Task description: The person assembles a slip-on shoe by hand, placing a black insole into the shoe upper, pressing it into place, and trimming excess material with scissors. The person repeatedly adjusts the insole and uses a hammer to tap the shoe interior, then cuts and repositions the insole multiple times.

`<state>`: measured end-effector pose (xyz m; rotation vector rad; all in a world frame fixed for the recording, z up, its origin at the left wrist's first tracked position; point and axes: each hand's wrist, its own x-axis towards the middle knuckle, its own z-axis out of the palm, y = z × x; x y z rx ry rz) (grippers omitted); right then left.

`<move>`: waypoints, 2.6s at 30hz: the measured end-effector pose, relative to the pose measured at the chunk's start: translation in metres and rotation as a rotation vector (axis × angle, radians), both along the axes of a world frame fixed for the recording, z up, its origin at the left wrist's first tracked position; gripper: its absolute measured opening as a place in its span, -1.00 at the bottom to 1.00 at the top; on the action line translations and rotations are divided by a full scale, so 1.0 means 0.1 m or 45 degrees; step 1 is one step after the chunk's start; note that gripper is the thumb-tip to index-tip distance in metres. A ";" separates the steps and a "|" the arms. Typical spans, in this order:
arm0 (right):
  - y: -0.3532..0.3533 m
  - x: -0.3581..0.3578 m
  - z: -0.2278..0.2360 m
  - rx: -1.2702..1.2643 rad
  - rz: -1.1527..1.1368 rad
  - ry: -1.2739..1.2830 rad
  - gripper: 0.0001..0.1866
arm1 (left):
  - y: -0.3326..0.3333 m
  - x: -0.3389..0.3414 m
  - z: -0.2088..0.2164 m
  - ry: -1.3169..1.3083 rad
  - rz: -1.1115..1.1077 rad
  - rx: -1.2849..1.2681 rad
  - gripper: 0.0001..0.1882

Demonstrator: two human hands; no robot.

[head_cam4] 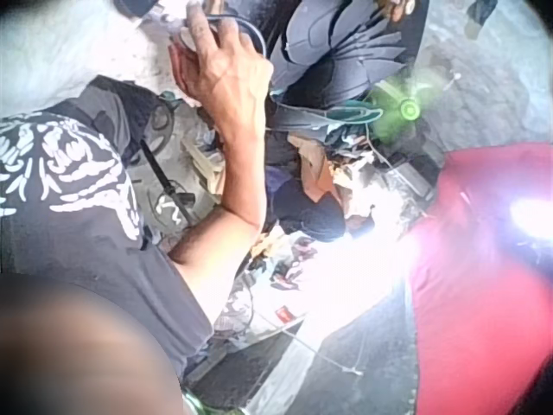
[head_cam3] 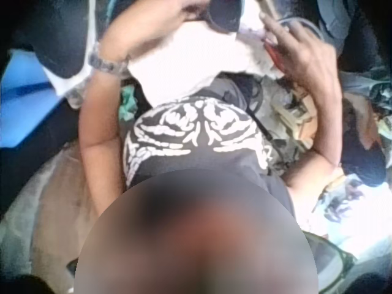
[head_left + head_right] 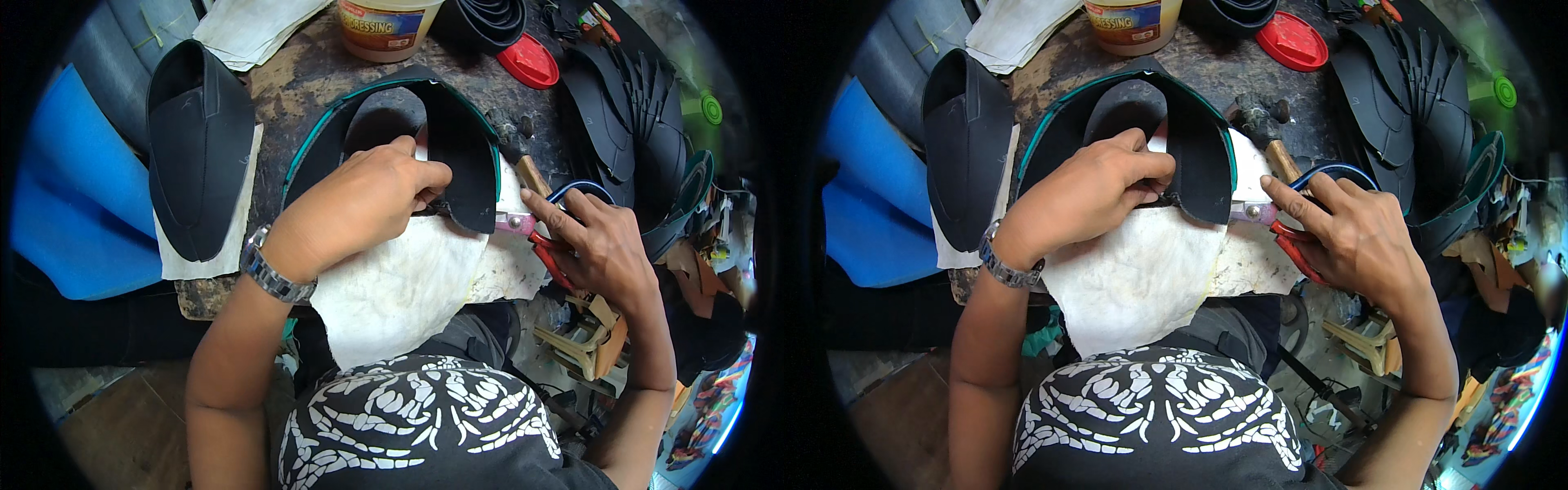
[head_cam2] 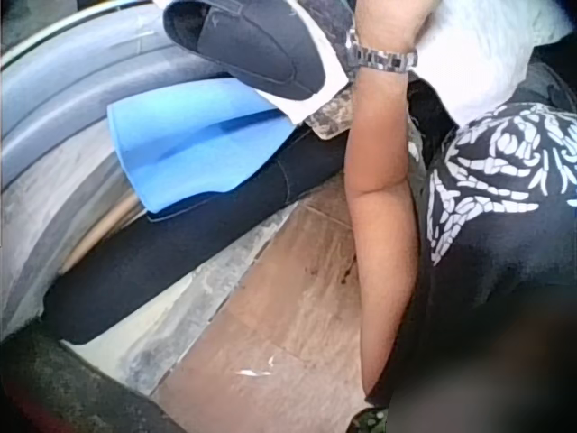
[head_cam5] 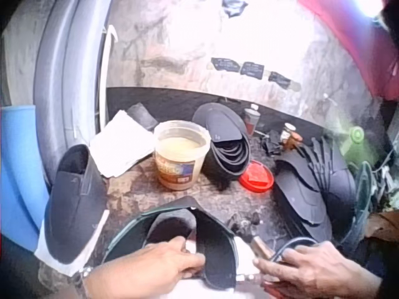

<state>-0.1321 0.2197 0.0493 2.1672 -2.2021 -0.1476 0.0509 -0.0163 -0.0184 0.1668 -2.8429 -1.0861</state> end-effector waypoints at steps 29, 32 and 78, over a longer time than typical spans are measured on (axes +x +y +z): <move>-0.13 -0.17 0.05 0.096 0.107 -0.004 -0.22 | 0.07 0.04 -0.08 0.103 0.091 0.019 -0.87; -0.13 -0.19 0.06 0.076 0.155 0.029 -0.23 | 0.07 0.04 -0.07 0.117 0.103 0.029 -0.86; 0.02 -0.06 -0.06 0.062 0.047 -0.079 -0.21 | 0.15 0.10 -0.10 0.252 0.164 0.097 -0.87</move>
